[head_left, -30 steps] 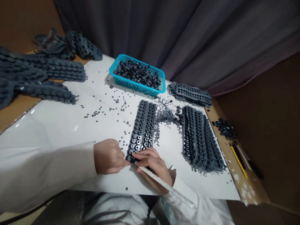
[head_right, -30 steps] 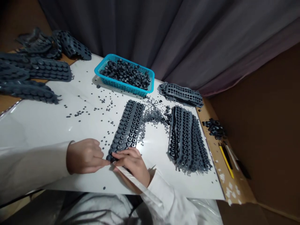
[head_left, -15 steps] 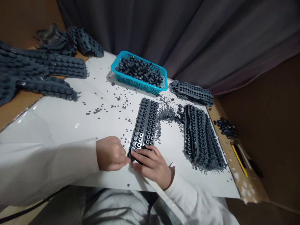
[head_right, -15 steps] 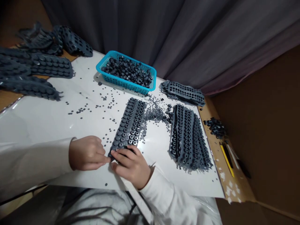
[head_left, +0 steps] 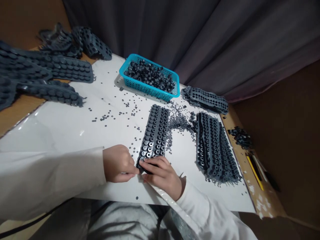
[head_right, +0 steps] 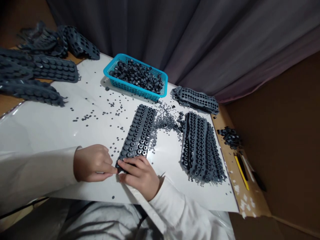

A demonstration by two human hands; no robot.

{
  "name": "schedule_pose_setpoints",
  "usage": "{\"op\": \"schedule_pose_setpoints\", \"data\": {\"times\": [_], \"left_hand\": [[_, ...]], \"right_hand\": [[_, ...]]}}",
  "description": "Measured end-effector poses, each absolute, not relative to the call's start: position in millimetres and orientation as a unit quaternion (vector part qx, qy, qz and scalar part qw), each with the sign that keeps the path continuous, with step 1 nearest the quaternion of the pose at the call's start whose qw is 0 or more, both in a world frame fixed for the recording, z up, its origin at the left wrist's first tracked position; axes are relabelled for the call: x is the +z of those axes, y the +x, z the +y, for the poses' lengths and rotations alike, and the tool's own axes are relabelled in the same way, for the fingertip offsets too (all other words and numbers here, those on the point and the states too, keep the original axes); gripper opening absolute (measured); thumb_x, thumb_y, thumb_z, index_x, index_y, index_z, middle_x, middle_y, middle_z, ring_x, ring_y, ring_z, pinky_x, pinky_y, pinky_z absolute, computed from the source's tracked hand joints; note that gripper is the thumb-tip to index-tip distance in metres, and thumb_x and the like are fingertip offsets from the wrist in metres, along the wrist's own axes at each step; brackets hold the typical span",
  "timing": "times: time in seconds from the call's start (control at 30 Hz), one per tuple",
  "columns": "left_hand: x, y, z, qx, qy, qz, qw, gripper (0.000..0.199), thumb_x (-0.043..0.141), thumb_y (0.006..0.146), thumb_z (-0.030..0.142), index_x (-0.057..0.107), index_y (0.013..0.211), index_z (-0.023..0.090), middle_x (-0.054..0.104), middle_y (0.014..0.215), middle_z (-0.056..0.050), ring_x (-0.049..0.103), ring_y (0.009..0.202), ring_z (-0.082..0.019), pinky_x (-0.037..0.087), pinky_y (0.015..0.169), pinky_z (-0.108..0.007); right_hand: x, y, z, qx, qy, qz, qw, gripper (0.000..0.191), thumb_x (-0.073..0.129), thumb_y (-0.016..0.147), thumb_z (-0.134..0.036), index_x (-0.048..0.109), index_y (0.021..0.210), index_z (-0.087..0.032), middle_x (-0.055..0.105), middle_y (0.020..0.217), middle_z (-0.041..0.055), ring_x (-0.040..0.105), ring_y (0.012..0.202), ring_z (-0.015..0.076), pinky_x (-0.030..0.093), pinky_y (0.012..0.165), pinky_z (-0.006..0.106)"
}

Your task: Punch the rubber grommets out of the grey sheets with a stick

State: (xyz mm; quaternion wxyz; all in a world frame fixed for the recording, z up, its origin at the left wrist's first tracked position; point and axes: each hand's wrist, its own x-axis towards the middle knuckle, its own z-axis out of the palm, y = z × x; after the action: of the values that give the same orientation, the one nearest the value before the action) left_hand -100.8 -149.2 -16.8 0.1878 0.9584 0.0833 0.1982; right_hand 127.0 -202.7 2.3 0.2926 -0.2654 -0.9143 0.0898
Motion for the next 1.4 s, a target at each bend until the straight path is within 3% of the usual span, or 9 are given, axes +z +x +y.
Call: {"op": "schedule_pose_setpoints", "data": {"times": [0.47,0.63,0.73,0.9,1.03,1.3,1.4], "left_hand": [[-14.4,-101.1,-145.0,0.194,0.960,0.080,0.188,0.021,0.046,0.084,0.019,0.065,0.090,0.027,0.057,0.055,0.003,0.052,0.050,-0.014,0.029,0.051,-0.033],[-12.8,-100.5,-141.6,0.213,0.953,0.066,0.206,0.019,0.050,0.080,0.018,0.065,0.090,0.025,0.054,0.053,0.001,0.049,0.055,-0.017,0.027,0.056,-0.035],[-12.8,-101.3,-138.3,0.212,0.952,0.055,0.216,0.023,0.053,0.079,0.019,0.066,0.096,0.026,0.052,0.054,0.000,0.046,0.058,-0.018,0.025,0.057,-0.035],[-11.1,-103.3,-132.5,0.201,0.951,0.056,0.230,0.022,0.056,0.079,0.023,0.067,0.097,0.029,0.047,0.059,0.000,0.043,0.061,-0.018,0.025,0.060,-0.035],[-7.6,-103.8,-130.0,0.185,0.949,0.068,0.245,0.020,0.061,0.077,0.023,0.069,0.094,0.032,0.047,0.065,0.000,0.043,0.064,-0.017,0.025,0.063,-0.035],[-3.3,-104.1,-129.0,0.179,0.945,0.085,0.261,0.021,0.067,0.074,0.025,0.070,0.093,0.033,0.046,0.072,0.000,0.042,0.069,-0.018,0.026,0.066,-0.035],[-3.5,-104.3,-129.8,0.171,0.946,0.085,0.260,0.024,0.068,0.072,0.024,0.070,0.094,0.034,0.046,0.072,0.000,0.042,0.070,-0.017,0.026,0.066,-0.036]], "right_hand": [[-1.3,123.3,-209.2,0.012,-0.253,-0.922,0.293,0.008,0.060,0.086,-0.016,0.061,0.079,-0.020,0.072,0.108,0.0049,0.063,0.099,0.0171,0.048,0.083,0.036],[3.4,113.7,-206.9,0.026,-0.329,-0.880,0.342,0.018,0.052,0.086,-0.011,0.060,0.101,-0.017,0.074,0.094,0.0069,0.066,0.087,0.0151,0.052,0.074,0.031],[8.6,117.9,-201.1,0.035,-0.344,-0.873,0.344,0.019,0.052,0.088,-0.011,0.060,0.101,-0.021,0.073,0.101,0.0070,0.065,0.095,0.0161,0.052,0.076,0.032],[4.1,127.8,-201.2,0.101,-0.290,-0.894,0.325,0.003,0.059,0.088,-0.021,0.061,0.088,-0.020,0.071,0.110,0.0073,0.061,0.108,0.0177,0.050,0.083,0.035],[-1.0,127.4,-207.1,0.115,-0.284,-0.904,0.296,0.010,0.056,0.090,-0.024,0.063,0.084,-0.021,0.070,0.111,0.0049,0.058,0.111,0.0153,0.048,0.087,0.033],[-3.3,124.6,-209.6,0.056,-0.269,-0.918,0.285,0.008,0.058,0.088,-0.017,0.061,0.082,-0.020,0.070,0.113,0.0044,0.061,0.105,0.0171,0.048,0.085,0.036],[-6.4,119.4,-211.1,0.043,-0.290,-0.906,0.307,0.014,0.056,0.085,-0.011,0.061,0.093,-0.022,0.072,0.105,0.0036,0.064,0.098,0.0157,0.048,0.083,0.035]]}}
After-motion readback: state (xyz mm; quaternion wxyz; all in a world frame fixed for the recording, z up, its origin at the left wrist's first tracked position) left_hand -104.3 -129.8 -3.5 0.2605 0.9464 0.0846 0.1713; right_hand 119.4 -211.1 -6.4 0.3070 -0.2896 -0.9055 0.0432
